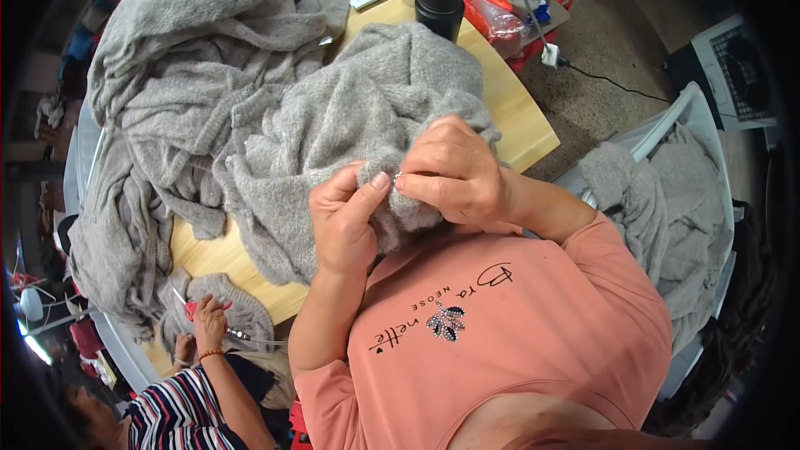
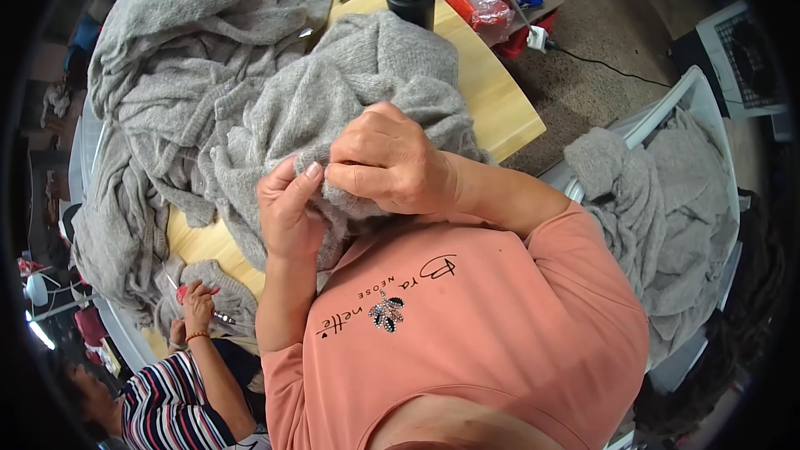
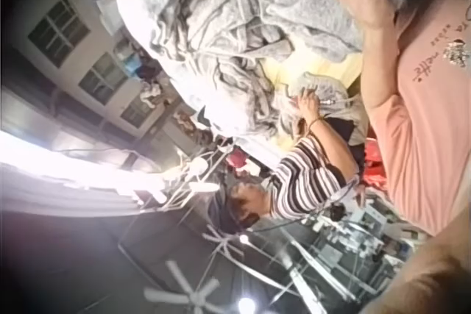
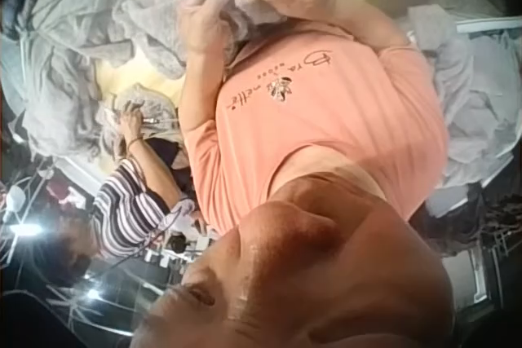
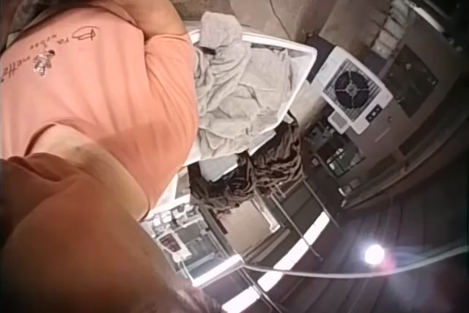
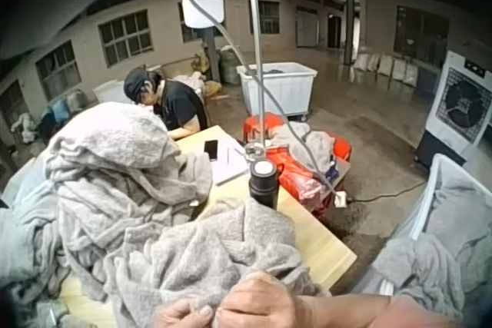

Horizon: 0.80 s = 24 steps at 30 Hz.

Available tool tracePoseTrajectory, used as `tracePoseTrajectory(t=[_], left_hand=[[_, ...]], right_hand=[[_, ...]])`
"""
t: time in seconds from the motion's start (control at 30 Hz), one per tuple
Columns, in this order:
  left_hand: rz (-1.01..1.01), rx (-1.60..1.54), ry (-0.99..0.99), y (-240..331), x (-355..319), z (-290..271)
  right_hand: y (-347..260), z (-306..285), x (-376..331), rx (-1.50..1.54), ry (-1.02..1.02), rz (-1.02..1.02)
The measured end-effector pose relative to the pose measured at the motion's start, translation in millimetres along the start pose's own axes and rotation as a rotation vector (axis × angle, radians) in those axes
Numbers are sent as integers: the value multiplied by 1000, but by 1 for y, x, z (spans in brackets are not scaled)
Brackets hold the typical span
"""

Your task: Inspecting grey knitted garments and using thread snips to trim excess threads.

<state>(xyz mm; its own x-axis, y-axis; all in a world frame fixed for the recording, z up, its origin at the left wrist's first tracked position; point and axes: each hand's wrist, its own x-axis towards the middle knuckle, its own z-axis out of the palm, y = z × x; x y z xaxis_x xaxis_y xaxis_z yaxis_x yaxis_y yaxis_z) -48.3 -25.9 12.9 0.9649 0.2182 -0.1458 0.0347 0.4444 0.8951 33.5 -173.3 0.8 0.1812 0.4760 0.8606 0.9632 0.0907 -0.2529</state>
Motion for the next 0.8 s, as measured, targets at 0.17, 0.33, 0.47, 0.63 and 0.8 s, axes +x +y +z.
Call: tracePoseTrajectory(t=[0.17, 0.33, 0.47, 0.63, 0.8], left_hand=[[110, 169, -60, -1, -3, -6], [238, 394, 86, -10, -6, -7], [391, 627, 136, -18, -8, -9], [535, 824, 162, -17, -8, -13], [783, 1013, 144, -14, -8, -13]], right_hand=[[1, 15, -4, -26, 54, 13], [2, 19, -6, -68, -20, 2], [6, 19, -9, 70, -136, 145], [18, 26, 0, 468, -177, 328], [8, 26, 1, 424, -273, 556]])
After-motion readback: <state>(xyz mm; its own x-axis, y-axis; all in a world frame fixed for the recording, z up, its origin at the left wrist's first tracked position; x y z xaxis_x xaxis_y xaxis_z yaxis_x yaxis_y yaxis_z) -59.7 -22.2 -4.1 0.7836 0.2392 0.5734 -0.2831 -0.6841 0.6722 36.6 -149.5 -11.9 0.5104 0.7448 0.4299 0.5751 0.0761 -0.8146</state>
